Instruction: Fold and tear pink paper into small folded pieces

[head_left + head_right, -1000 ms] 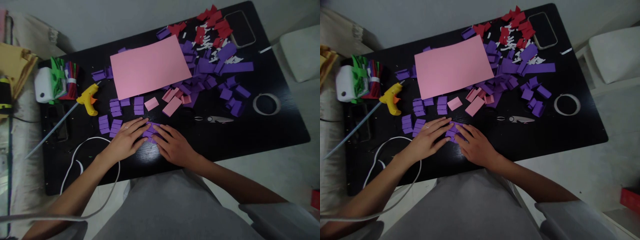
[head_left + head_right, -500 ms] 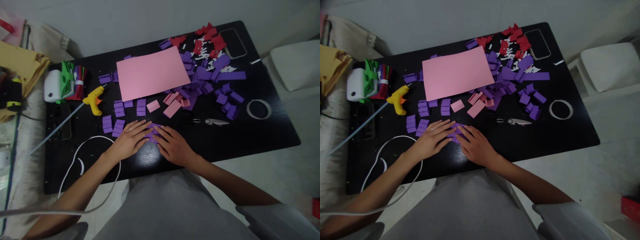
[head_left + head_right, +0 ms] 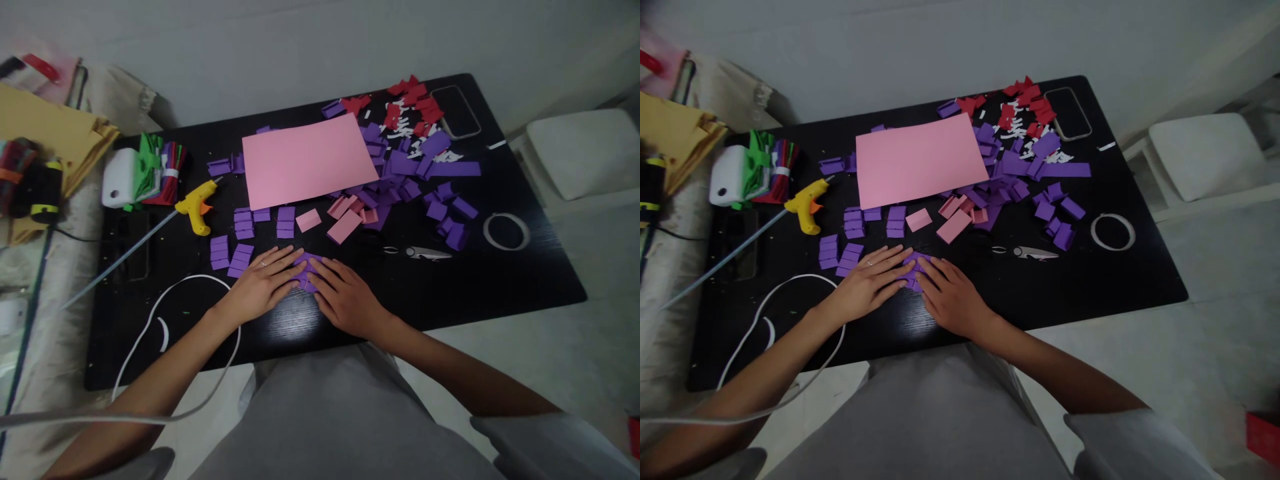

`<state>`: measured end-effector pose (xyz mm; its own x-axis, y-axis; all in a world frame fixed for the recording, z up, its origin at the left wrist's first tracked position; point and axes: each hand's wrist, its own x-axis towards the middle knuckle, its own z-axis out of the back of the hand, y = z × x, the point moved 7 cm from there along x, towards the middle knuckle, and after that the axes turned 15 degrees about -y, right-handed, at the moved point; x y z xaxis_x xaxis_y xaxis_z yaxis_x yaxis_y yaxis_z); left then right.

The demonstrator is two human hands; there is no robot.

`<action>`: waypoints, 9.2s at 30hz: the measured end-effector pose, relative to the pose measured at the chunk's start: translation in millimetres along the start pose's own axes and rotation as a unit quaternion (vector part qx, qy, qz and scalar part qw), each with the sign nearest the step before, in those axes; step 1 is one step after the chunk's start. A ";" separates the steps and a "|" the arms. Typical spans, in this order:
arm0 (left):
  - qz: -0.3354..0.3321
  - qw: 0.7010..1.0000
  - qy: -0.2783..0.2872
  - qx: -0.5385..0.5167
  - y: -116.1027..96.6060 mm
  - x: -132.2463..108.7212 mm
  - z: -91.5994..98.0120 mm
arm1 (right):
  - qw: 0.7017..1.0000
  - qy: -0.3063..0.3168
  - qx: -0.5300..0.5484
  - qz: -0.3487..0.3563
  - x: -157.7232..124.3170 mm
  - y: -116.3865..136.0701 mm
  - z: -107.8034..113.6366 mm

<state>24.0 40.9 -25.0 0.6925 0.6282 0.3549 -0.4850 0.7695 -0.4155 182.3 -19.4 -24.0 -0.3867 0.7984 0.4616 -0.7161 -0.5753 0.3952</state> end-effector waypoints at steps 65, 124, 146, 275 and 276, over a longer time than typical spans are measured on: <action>0.077 0.990 -0.025 -0.115 -1.4 22.9 6.7 | 0.998 0.011 0.061 -0.010 18.0 -30.2 9.5; 0.431 0.760 -0.242 -0.421 41.6 7.3 5.2 | 0.743 -0.035 0.466 -0.480 50.1 -60.5 -25.5; 0.323 0.817 -0.273 -0.392 42.2 8.9 18.8 | 0.719 -0.095 0.476 -0.498 38.5 -66.5 -22.8; -0.048 0.996 -0.036 0.058 -45.9 -1.2 9.2 | 1.000 -0.024 -0.019 -0.001 -1.6 0.2 9.8; -0.060 0.995 -0.028 0.072 -47.6 -3.7 4.8 | 0.999 -0.013 -0.030 0.010 -4.4 0.7 6.4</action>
<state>42.0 2.5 -2.5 0.7220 0.5323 0.4420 -0.4739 0.8459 -0.2447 187.3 -24.5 -20.7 -0.3873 0.7814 0.4893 -0.7425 -0.5790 0.3368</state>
